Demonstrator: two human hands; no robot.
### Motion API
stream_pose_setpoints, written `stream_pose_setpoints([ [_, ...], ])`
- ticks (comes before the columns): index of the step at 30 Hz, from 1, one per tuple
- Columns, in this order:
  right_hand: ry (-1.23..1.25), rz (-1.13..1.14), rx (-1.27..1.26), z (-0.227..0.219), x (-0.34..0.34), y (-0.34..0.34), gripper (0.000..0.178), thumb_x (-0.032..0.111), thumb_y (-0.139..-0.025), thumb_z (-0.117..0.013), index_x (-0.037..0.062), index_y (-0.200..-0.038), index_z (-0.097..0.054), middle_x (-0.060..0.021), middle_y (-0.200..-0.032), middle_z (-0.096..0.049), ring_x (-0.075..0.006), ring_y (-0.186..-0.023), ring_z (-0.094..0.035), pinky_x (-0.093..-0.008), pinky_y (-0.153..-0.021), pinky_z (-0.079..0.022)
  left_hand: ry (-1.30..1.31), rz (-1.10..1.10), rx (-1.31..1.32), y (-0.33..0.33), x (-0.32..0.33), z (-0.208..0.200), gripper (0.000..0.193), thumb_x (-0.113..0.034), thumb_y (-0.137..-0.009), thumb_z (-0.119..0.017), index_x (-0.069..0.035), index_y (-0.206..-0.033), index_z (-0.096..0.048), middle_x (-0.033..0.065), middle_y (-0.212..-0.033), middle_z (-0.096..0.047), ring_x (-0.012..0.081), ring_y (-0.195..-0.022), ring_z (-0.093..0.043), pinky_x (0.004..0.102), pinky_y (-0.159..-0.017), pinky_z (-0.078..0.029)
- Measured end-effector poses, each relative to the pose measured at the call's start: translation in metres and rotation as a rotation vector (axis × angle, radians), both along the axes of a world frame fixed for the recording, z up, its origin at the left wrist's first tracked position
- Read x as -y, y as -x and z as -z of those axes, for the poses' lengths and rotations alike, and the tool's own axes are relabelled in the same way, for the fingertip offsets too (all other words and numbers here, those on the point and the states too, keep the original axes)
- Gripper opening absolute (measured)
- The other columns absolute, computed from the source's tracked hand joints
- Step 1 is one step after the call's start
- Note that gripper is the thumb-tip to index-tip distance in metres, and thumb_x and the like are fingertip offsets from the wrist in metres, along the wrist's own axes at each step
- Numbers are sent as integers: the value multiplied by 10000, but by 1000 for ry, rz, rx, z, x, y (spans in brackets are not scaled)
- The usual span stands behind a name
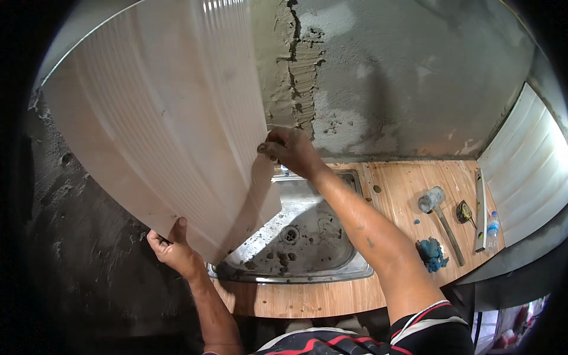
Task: The person applies mortar to the back of a panel using a trowel, positions the panel against the wall behind a sink, and checks its alignment using a level and a hammer.
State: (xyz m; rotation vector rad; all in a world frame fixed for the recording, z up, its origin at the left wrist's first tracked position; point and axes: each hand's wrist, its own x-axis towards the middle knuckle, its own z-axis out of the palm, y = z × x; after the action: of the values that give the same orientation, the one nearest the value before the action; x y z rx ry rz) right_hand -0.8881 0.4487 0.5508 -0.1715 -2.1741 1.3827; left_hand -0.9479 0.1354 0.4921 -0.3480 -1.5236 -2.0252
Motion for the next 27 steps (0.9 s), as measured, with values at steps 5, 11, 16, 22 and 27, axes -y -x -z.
stream_pose_setpoints([
  [5, -3, 32, 44, 12, 5, -30, 236, 194, -942, -734, -39, -979, -738, -108, -798, -731, -145, -726, -683, -303, -659, -541, 174, -71, -86, -23, 16, 8, 367, -67, -816, -880, -44, -1034, -586, 11, -991, -637, 118, -922, -590, 276, -827, -516],
  [11, 41, 45, 67, 20, 11, -82, 223, 164, -944, -721, -49, -1006, -736, -113, -861, -738, -153, -754, -700, -308, -691, -570, 220, -91, -174, -73, 25, -5, 446, -227, -791, -925, -56, -965, -552, 1, -941, -539, 126, -880, -542, 282, -801, -472],
  [16, -14, 38, 135, 4, 11, -150, 198, 126, -941, -690, -46, -1031, -729, -113, -888, -742, -163, -770, -705, -312, -707, -579, 211, -10, -232, -129, 22, -9, 449, -199, -784, -919, -62, -981, -540, 55, -944, -575, 195, -868, -581, 331, -789, -486],
  [22, -43, -17, 60, 27, -8, -229, 218, 143, -953, -678, -42, -1061, -716, -124, -927, -741, -181, -838, -707, -330, -729, -585, 336, 28, -458, -196, 26, -26, 419, -102, -762, -910, -64, -992, -562, 112, -895, -600, 275, -750, -601, 375, -673, -504],
  [27, 63, -12, -34, 50, -15, -311, 285, 223, -965, -691, -34, -1086, -700, -140, -970, -731, -202, -871, -701, -359, -762, -576, 335, 143, -652, -233, 19, -26, 344, 17, -751, -825, -60, -982, -581, 102, -863, -616, 255, -708, -602, 351, -614, -495],
])
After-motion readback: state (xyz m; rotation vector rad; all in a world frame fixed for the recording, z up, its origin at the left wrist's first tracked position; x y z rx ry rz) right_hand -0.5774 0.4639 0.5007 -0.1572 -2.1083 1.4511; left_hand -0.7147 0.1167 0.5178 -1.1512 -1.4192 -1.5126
